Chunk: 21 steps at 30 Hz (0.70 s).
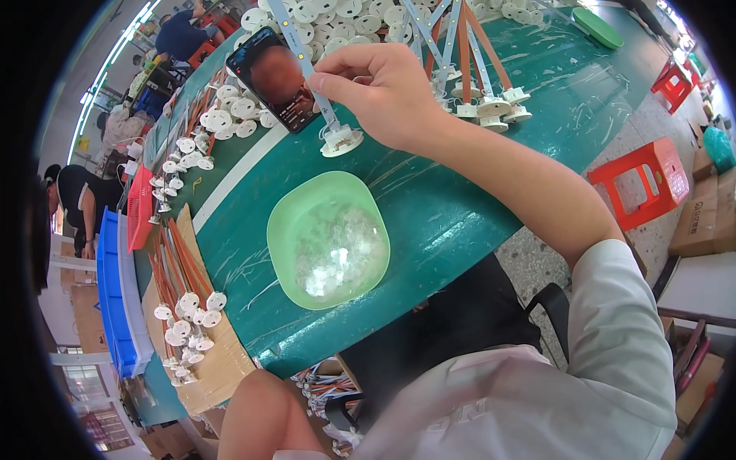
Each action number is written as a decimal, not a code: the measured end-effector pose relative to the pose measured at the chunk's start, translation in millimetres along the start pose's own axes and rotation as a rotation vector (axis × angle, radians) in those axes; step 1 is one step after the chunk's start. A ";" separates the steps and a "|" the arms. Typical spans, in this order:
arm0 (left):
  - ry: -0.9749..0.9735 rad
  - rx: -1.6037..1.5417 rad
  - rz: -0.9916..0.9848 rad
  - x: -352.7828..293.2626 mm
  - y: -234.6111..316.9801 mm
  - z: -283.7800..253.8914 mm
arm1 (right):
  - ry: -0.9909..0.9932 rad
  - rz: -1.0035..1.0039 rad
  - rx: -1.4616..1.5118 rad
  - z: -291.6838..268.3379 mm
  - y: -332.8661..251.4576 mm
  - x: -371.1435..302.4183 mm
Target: Assembling LED light strips onto circular plastic bases at a workshop table.
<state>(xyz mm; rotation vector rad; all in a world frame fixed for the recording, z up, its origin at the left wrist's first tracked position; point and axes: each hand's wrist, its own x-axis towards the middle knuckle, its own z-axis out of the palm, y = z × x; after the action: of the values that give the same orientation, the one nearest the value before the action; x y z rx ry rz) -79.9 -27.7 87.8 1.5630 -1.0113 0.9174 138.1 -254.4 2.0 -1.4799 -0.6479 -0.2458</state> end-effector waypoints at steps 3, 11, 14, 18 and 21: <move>0.009 -0.014 0.005 2.1 -1.0 -0.8 | 0.007 0.005 0.004 0.0 0.3 -0.4; 0.035 -0.030 0.014 8.9 1.3 -2.7 | -0.011 0.018 0.031 -1.5 1.0 0.5; 0.044 -0.036 0.020 12.0 2.5 -2.7 | -0.003 -0.004 0.026 -3.4 2.6 -0.2; 0.059 -0.044 0.035 15.8 5.2 -7.1 | -0.007 -0.003 0.053 -1.0 -0.3 -0.3; 0.075 -0.059 0.050 17.1 6.8 -10.5 | -0.004 0.014 0.038 -0.7 -2.0 -0.6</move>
<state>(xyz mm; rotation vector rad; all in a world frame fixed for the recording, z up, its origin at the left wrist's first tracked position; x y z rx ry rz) -80.8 -21.0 107.9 1.4500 -1.0191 0.9652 136.7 -255.5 3.5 -1.4481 -0.6419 -0.2189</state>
